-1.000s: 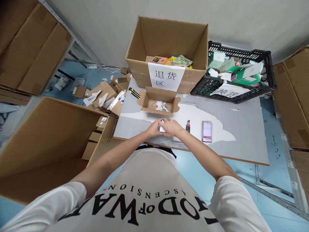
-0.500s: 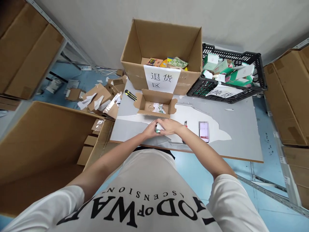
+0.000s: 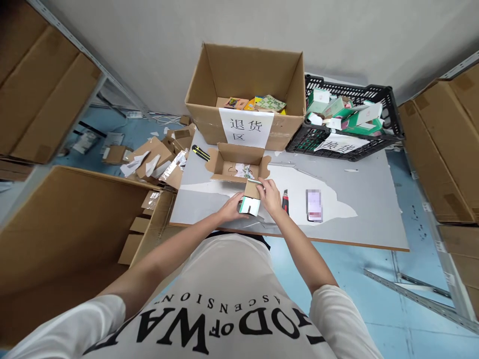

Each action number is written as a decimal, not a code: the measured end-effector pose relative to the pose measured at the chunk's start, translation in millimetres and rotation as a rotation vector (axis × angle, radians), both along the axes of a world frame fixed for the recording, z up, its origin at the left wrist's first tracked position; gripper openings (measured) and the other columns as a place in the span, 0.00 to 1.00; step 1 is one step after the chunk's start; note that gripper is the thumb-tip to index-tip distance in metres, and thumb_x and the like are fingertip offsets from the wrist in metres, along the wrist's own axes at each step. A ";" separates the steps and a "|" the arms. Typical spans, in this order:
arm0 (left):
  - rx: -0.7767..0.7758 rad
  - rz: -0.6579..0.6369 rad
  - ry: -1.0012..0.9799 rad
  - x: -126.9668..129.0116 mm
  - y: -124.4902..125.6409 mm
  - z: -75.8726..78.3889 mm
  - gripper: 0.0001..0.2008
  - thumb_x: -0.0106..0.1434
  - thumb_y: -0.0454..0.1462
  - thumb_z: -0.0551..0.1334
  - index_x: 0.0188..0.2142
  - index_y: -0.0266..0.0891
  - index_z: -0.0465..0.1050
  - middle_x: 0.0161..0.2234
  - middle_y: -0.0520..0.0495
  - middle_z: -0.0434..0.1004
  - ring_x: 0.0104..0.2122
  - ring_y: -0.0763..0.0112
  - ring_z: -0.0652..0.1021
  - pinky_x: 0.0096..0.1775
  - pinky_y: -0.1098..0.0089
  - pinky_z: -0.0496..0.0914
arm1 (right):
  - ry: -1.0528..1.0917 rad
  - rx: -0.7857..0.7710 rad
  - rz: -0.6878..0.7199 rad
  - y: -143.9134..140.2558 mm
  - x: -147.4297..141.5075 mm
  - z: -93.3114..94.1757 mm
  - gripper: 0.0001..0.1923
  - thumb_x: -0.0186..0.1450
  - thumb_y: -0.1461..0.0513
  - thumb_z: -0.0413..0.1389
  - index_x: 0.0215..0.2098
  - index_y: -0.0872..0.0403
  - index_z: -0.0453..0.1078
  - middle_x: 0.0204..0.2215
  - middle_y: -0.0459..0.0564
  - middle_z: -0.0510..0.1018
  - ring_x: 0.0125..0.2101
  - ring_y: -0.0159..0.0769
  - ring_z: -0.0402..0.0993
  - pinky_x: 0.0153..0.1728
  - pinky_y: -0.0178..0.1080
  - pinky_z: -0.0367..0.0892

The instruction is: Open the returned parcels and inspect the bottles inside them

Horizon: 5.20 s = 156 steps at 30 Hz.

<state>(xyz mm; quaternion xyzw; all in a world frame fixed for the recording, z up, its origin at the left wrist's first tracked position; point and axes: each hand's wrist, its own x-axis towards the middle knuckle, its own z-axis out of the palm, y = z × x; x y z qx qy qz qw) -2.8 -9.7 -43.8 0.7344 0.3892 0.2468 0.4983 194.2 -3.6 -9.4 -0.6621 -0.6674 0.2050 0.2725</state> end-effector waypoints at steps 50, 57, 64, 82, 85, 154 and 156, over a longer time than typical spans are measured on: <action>-0.075 0.315 0.317 17.5 2.3 44.5 0.29 0.55 0.35 0.61 0.57 0.40 0.60 0.47 0.43 0.76 0.39 0.62 0.78 0.43 0.64 0.71 | -0.078 -0.149 -0.025 -55.3 -28.7 7.0 0.14 0.59 0.54 0.55 0.41 0.51 0.63 0.38 0.50 0.69 0.29 0.37 0.68 0.28 0.39 0.63; 0.032 0.361 0.135 -1.1 -4.0 28.0 0.21 0.61 0.33 0.53 0.55 0.39 0.59 0.53 0.40 0.68 0.38 0.70 0.77 0.41 0.65 0.73 | -0.096 -0.162 -0.057 -58.9 -24.7 1.3 0.12 0.61 0.54 0.53 0.39 0.53 0.65 0.37 0.51 0.68 0.31 0.39 0.69 0.31 0.41 0.65; 0.391 0.102 0.262 -7.1 -1.4 26.1 0.14 0.60 0.29 0.53 0.41 0.44 0.73 0.51 0.42 0.68 0.59 0.59 0.62 0.58 0.50 0.59 | 0.019 -0.140 -0.049 -62.4 -22.5 9.4 0.08 0.62 0.57 0.50 0.37 0.52 0.63 0.34 0.49 0.68 0.28 0.37 0.68 0.32 0.40 0.66; 0.193 -0.243 0.227 -23.8 22.2 25.3 0.48 0.50 0.49 0.69 0.65 0.42 0.49 0.61 0.38 0.59 0.59 0.54 0.65 0.57 0.59 0.62 | 0.129 -0.083 -0.022 -80.5 4.8 -15.8 0.19 0.67 0.61 0.44 0.55 0.51 0.64 0.52 0.56 0.68 0.52 0.42 0.66 0.50 0.47 0.67; 0.190 -0.216 0.229 -23.9 22.6 16.9 0.46 0.52 0.50 0.67 0.65 0.41 0.49 0.59 0.37 0.62 0.58 0.54 0.66 0.56 0.58 0.63 | 0.076 -0.080 -0.024 -80.2 4.5 -18.0 0.20 0.66 0.60 0.45 0.55 0.51 0.64 0.54 0.56 0.65 0.53 0.42 0.66 0.50 0.47 0.67; -0.426 0.135 -0.699 26.1 6.6 138.3 0.42 0.45 0.51 0.71 0.56 0.38 0.61 0.54 0.36 0.69 0.53 0.52 0.71 0.50 0.60 0.68 | 0.860 -0.146 -0.080 65.7 10.2 168.2 0.24 0.47 0.45 0.64 0.34 0.52 0.68 0.25 0.43 0.72 0.22 0.30 0.66 0.20 0.33 0.63; -0.491 0.180 -0.663 29.8 -0.4 131.7 0.40 0.45 0.47 0.73 0.55 0.38 0.61 0.51 0.37 0.72 0.49 0.54 0.74 0.48 0.59 0.69 | 0.866 -0.218 -0.121 61.5 8.8 158.3 0.26 0.45 0.45 0.65 0.33 0.52 0.67 0.25 0.42 0.72 0.22 0.30 0.66 0.20 0.32 0.63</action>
